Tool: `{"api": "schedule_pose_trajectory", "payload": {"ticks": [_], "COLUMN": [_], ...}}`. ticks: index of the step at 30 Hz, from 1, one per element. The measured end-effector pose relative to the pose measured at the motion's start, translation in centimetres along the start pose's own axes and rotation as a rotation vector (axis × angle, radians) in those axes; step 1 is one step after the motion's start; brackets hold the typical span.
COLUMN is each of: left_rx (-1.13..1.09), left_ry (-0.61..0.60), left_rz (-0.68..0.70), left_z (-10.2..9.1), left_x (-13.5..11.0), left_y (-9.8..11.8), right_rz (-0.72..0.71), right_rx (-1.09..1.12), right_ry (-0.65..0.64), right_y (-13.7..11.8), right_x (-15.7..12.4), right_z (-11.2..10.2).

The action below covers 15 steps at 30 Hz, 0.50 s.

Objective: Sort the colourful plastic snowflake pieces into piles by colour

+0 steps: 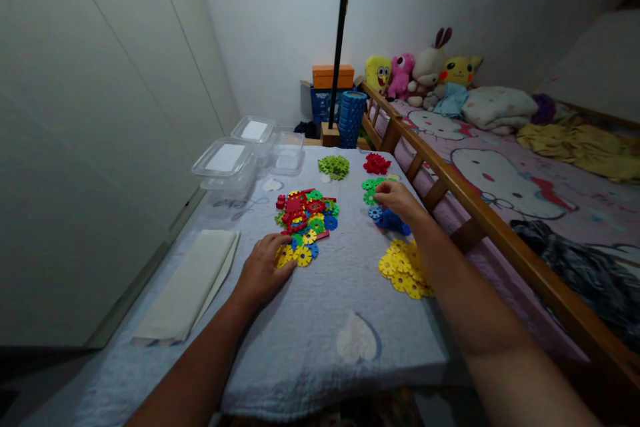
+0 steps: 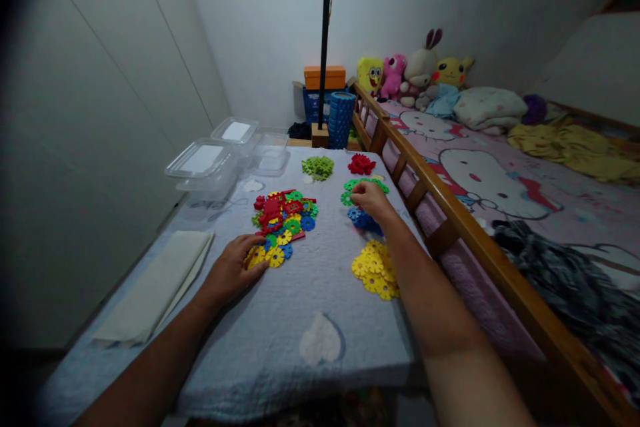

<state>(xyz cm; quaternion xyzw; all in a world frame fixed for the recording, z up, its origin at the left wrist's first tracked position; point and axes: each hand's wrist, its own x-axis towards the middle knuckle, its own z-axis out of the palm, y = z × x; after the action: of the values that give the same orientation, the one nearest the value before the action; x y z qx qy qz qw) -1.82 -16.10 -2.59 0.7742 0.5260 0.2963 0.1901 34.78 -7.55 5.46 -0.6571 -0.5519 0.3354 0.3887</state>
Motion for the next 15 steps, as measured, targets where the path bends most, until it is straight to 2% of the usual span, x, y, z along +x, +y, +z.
{"api": "schedule_pose_trajectory", "payload": {"ticks": [3, 6, 10, 15], "left_rx": [-0.003, -0.001, -0.003, -0.012], "left_ry": [0.002, 0.025, 0.038, 0.038], "left_rz": [-0.009, -0.004, -0.017, -0.02], "left_z": [0.1, 0.1, 0.2, 0.2], "left_x": [0.0, 0.0, 0.0, -0.1], "left_y": [-0.2, -0.5, -0.7, -0.8], "right_rz": [0.119, 0.216, 0.295, 0.27], "right_rx": [0.078, 0.097, 0.075, 0.068], "right_ry": [0.265, 0.441, 0.531, 0.523], "right_y": [1.0, 2.1, 3.8, 5.7], "right_x": [2.9, 5.3, 7.8, 9.5], "right_z": [-2.1, -3.3, -3.8, -3.6]}}
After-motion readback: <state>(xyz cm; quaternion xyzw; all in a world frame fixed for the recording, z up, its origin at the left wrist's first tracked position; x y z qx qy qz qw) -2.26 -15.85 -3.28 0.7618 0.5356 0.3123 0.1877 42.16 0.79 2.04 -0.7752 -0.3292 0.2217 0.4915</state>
